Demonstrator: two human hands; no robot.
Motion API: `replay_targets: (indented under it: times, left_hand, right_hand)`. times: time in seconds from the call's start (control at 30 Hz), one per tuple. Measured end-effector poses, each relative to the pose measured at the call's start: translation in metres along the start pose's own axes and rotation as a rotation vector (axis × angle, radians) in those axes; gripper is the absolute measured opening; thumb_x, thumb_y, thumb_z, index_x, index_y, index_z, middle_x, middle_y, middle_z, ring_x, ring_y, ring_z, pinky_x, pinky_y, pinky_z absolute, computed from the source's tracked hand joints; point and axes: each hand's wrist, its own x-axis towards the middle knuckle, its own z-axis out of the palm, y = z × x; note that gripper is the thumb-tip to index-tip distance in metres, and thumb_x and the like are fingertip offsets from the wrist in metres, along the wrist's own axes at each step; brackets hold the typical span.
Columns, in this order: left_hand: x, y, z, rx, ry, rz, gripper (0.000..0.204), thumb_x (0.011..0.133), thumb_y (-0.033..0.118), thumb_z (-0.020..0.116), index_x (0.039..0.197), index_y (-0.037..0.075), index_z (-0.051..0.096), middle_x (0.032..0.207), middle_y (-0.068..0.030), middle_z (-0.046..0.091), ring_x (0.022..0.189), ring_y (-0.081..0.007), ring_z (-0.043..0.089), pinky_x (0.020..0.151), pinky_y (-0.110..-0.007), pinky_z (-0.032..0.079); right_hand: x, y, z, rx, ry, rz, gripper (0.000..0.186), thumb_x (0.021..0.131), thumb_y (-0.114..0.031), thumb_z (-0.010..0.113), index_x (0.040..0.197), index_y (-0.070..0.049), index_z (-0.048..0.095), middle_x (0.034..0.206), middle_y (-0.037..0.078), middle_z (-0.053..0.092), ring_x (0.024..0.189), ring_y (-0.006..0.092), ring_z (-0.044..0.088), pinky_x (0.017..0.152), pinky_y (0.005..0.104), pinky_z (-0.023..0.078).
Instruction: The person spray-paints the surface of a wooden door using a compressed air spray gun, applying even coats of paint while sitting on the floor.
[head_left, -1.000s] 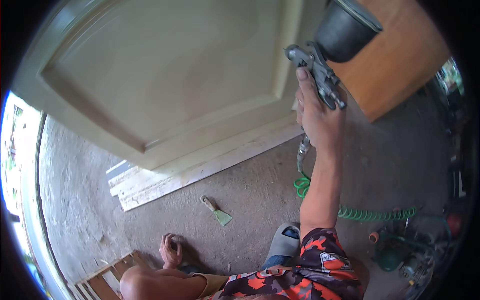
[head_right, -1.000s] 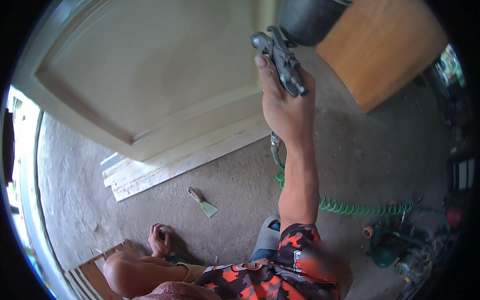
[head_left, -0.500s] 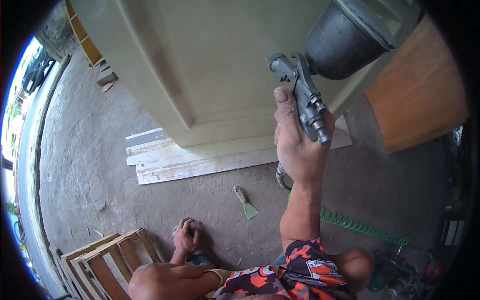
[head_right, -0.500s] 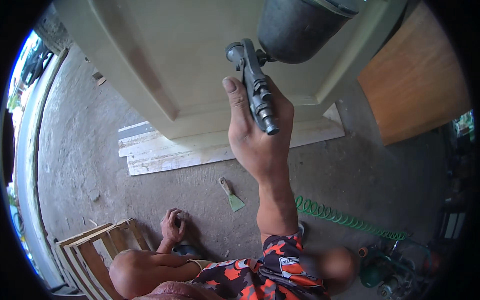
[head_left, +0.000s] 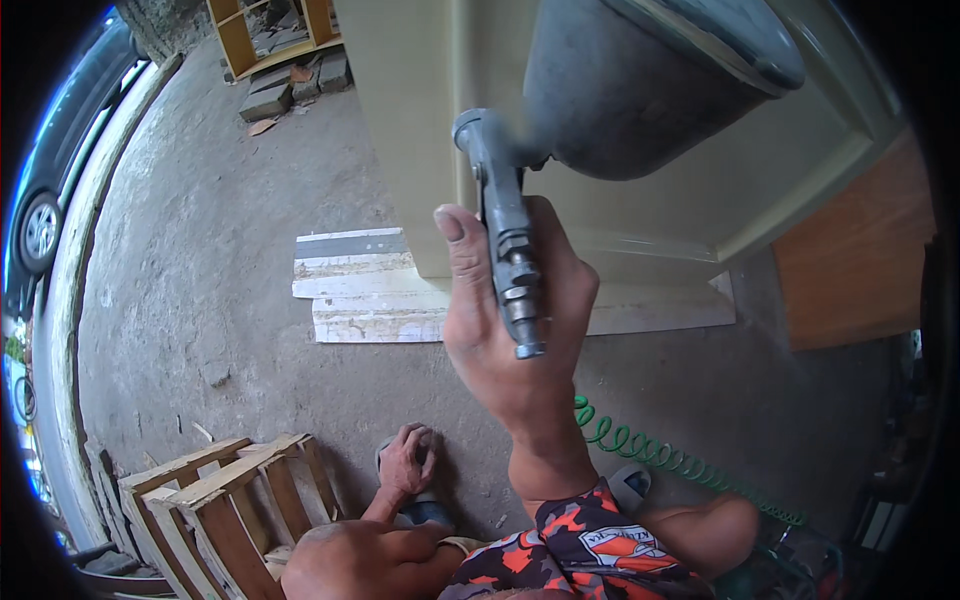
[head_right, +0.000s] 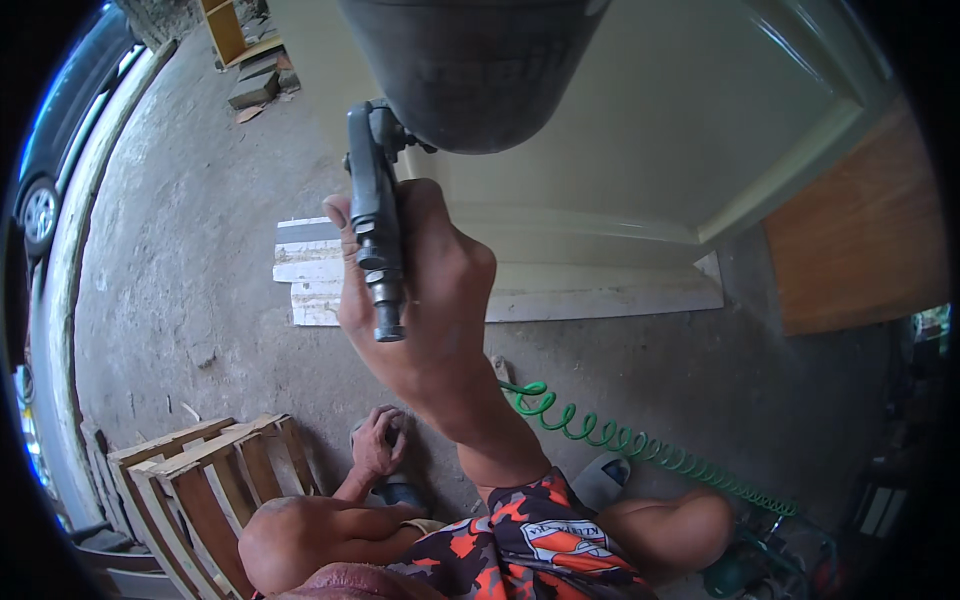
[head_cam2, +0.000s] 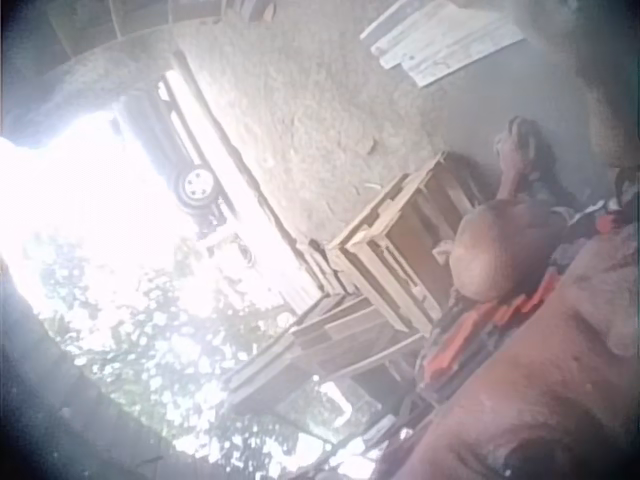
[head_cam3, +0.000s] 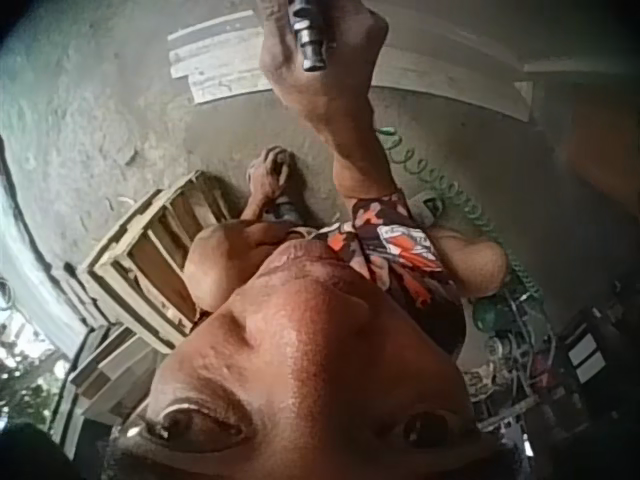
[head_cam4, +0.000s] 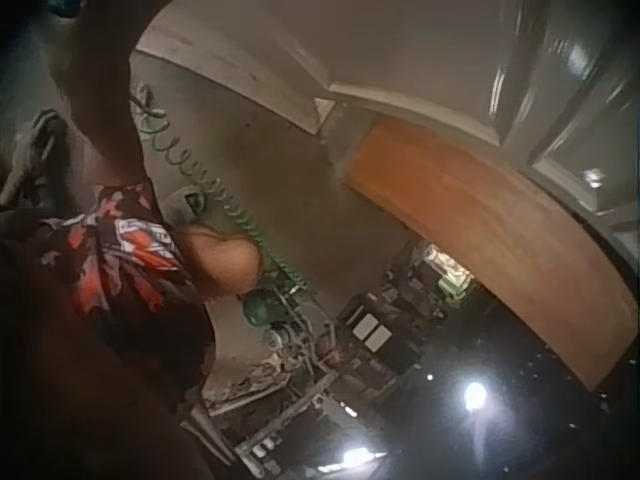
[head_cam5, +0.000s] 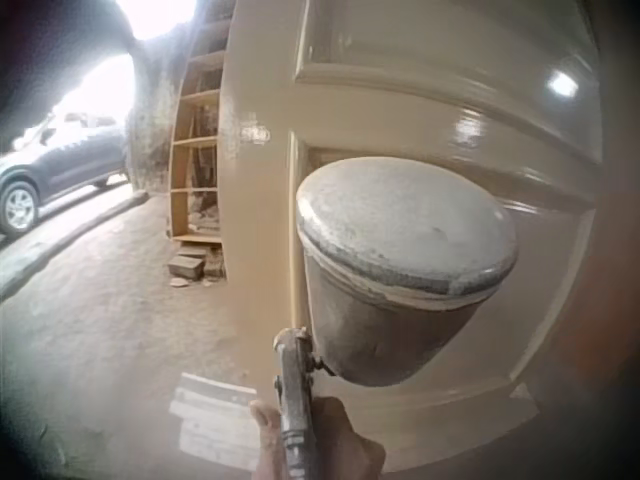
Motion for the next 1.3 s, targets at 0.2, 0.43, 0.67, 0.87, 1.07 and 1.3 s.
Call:
replay_targets:
  times: [0.2, 0.43, 0.67, 0.87, 1.07, 1.3]
  left_hand:
    - [-0.002, -0.009, -0.001, 0.022, -0.039, -0.004, 0.048, 0.091, 0.022, 0.078, 0.137, 0.012, 0.069, 0.143, -0.0131, 0.070, 0.116, -0.0387, 0.076, 0.095, -0.048, 0.063]
    - [-0.006, -0.018, 0.000, 0.017, -0.058, 0.026, 0.049, 0.090, 0.022, 0.078, 0.138, 0.012, 0.069, 0.142, -0.0129, 0.070, 0.117, -0.0383, 0.075, 0.095, -0.049, 0.063]
    - [-0.002, -0.012, 0.000, -0.017, -0.032, 0.008, 0.049, 0.089, 0.021, 0.079, 0.136, 0.014, 0.070, 0.141, -0.0114, 0.071, 0.117, -0.0378, 0.075, 0.095, -0.048, 0.063]
    - [0.001, -0.002, -0.003, -0.017, 0.011, 0.037, 0.042, 0.088, 0.018, 0.079, 0.129, 0.011, 0.072, 0.134, -0.0140, 0.073, 0.111, -0.0397, 0.076, 0.092, -0.049, 0.062]
    - [0.000, -0.002, 0.001, 0.034, 0.009, 0.032, 0.047, 0.086, 0.018, 0.078, 0.133, 0.012, 0.073, 0.136, -0.0125, 0.073, 0.107, -0.0349, 0.077, 0.091, -0.047, 0.062]
    - [0.002, 0.010, 0.006, 0.041, -0.012, 0.003, 0.048, 0.083, 0.013, 0.076, 0.131, 0.011, 0.072, 0.133, -0.0132, 0.072, 0.097, -0.0350, 0.075, 0.090, -0.049, 0.060]
  right_hand:
    - [-0.007, -0.011, 0.047, -0.066, -0.084, -0.022, 0.021, 0.100, -0.005, 0.080, 0.100, 0.000, 0.060, 0.079, 0.018, 0.075, 0.064, 0.0348, 0.076, 0.058, 0.0418, 0.056]
    - [-0.018, -0.016, 0.076, 0.065, -0.241, -0.043, 0.020, 0.095, 0.001, 0.078, 0.106, 0.002, 0.061, 0.083, 0.017, 0.077, 0.069, 0.0367, 0.078, 0.063, 0.0443, 0.059]
    - [-0.020, -0.005, 0.064, 0.036, -0.117, 0.015, 0.030, 0.110, -0.022, 0.081, 0.097, -0.002, 0.063, 0.064, 0.001, 0.055, 0.057, 0.0073, 0.049, 0.053, 0.0298, 0.039]
    - [-0.007, 0.005, 0.016, -0.065, 0.023, 0.029, 0.032, 0.111, -0.019, 0.080, 0.093, -0.001, 0.060, 0.066, 0.004, 0.056, 0.061, 0.0082, 0.048, 0.056, 0.0310, 0.041]
    - [0.005, 0.015, -0.050, -0.092, 0.053, 0.106, 0.033, 0.112, -0.022, 0.079, 0.094, 0.001, 0.064, 0.069, 0.001, 0.055, 0.066, 0.0087, 0.044, 0.060, 0.0326, 0.038]
    - [0.028, 0.047, -0.137, -0.137, 0.130, 0.039, 0.034, 0.110, -0.020, 0.080, 0.090, 0.000, 0.063, 0.057, 0.002, 0.051, 0.052, 0.0071, 0.047, 0.050, 0.0311, 0.035]
